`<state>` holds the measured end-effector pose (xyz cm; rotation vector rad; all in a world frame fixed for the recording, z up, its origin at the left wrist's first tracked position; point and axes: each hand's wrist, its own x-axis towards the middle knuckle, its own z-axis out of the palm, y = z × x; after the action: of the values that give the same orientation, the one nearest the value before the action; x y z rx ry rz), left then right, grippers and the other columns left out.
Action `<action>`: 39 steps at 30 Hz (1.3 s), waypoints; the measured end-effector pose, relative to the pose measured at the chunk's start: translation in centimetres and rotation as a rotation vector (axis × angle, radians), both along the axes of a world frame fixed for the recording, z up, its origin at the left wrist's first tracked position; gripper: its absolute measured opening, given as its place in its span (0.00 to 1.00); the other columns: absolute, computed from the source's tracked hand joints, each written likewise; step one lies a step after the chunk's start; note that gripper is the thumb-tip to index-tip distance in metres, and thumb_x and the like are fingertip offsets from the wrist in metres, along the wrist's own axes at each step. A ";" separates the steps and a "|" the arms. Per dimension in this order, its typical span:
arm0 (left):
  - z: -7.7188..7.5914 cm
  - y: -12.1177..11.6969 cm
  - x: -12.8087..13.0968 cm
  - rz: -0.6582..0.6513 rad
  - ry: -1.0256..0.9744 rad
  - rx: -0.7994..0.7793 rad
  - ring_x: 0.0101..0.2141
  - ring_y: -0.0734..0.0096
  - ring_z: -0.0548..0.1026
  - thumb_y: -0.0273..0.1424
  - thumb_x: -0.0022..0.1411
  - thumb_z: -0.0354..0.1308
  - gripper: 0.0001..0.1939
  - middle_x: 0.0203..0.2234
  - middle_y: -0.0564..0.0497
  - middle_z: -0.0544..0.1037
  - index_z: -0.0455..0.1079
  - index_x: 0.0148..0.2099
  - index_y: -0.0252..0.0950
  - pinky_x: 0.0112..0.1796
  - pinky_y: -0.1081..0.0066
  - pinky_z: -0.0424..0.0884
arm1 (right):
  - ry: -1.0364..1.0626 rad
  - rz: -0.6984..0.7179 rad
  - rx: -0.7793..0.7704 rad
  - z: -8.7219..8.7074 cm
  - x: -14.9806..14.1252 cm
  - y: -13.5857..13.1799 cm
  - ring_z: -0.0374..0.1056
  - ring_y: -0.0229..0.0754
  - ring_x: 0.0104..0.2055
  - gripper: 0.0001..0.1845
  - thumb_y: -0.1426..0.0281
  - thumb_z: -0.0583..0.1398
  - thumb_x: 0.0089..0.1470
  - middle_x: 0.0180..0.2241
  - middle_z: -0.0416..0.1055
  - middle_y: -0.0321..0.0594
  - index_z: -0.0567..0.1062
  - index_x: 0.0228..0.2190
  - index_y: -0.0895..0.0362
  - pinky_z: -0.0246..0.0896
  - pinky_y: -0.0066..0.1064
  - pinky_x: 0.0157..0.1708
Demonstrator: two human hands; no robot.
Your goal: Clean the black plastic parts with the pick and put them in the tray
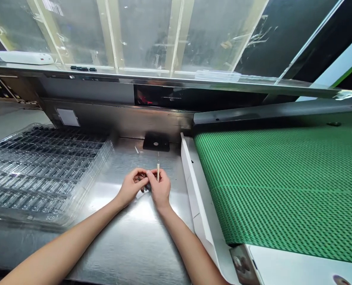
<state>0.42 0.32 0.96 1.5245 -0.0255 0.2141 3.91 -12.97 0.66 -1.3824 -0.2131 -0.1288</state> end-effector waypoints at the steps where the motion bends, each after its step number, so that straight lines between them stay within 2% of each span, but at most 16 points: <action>1: -0.1 0.0 0.1 -0.003 0.019 -0.035 0.32 0.70 0.75 0.44 0.62 0.72 0.20 0.34 0.50 0.78 0.76 0.48 0.35 0.30 0.74 0.72 | 0.006 0.001 -0.009 0.0 0.0 0.0 0.72 0.45 0.36 0.21 0.50 0.72 0.58 0.33 0.76 0.38 0.79 0.36 0.55 0.68 0.34 0.38; 5: -0.4 0.1 0.5 0.000 0.055 -0.117 0.27 0.74 0.72 0.45 0.58 0.75 0.23 0.30 0.54 0.75 0.74 0.45 0.35 0.26 0.75 0.70 | 0.042 0.017 -0.039 0.0 -0.2 0.0 0.71 0.44 0.34 0.23 0.47 0.71 0.59 0.32 0.76 0.39 0.79 0.37 0.55 0.67 0.33 0.34; 11: 0.3 0.1 0.6 0.006 0.077 -0.165 0.23 0.72 0.73 0.52 0.58 0.72 0.26 0.22 0.53 0.75 0.74 0.39 0.34 0.24 0.74 0.70 | 0.003 0.054 -0.077 -0.1 -0.3 -0.1 0.70 0.44 0.32 0.22 0.48 0.68 0.63 0.31 0.75 0.39 0.82 0.38 0.56 0.67 0.35 0.34; 18: 1.5 0.6 0.4 -0.045 0.109 -0.211 0.22 0.73 0.75 0.53 0.54 0.74 0.28 0.27 0.48 0.80 0.75 0.39 0.32 0.23 0.73 0.72 | -0.003 0.045 -0.083 0.0 -0.4 -0.1 0.70 0.43 0.32 0.20 0.50 0.68 0.62 0.30 0.74 0.37 0.82 0.39 0.56 0.68 0.34 0.34; 21: 1.9 1.2 0.3 -0.105 0.167 -0.262 0.24 0.72 0.77 0.52 0.56 0.75 0.28 0.30 0.45 0.82 0.76 0.40 0.31 0.24 0.74 0.73 | 0.006 0.035 -0.096 0.1 -0.6 -0.1 0.70 0.42 0.31 0.21 0.50 0.68 0.63 0.30 0.75 0.37 0.82 0.39 0.55 0.69 0.34 0.33; 29: 2.6 2.7 0.5 -0.241 0.296 -0.364 0.28 0.72 0.80 0.43 0.56 0.78 0.23 0.34 0.41 0.84 0.77 0.41 0.30 0.29 0.75 0.76 | -0.012 0.014 -0.141 0.5 -0.8 -0.2 0.71 0.44 0.32 0.21 0.49 0.67 0.63 0.30 0.75 0.39 0.83 0.39 0.55 0.69 0.35 0.34; 34: 3.0 3.1 0.6 -0.233 0.341 -0.405 0.28 0.70 0.81 0.37 0.55 0.77 0.19 0.32 0.42 0.83 0.76 0.41 0.30 0.31 0.73 0.78 | -0.016 0.003 -0.152 0.4 -0.7 -0.3 0.68 0.42 0.31 0.20 0.50 0.68 0.64 0.32 0.75 0.39 0.82 0.40 0.54 0.65 0.34 0.32; 39: 3.6 3.5 0.8 -0.158 0.319 -0.549 0.28 0.72 0.78 0.33 0.59 0.70 0.16 0.31 0.47 0.80 0.79 0.48 0.29 0.30 0.74 0.76 | -0.128 -0.084 -0.315 0.7 -0.7 -0.8 0.67 0.42 0.32 0.14 0.55 0.66 0.66 0.33 0.76 0.37 0.83 0.39 0.54 0.61 0.34 0.34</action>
<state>1.18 3.83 4.59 0.9876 0.1549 -0.1437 3.19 -13.75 1.40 -1.6993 -0.2911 -0.2625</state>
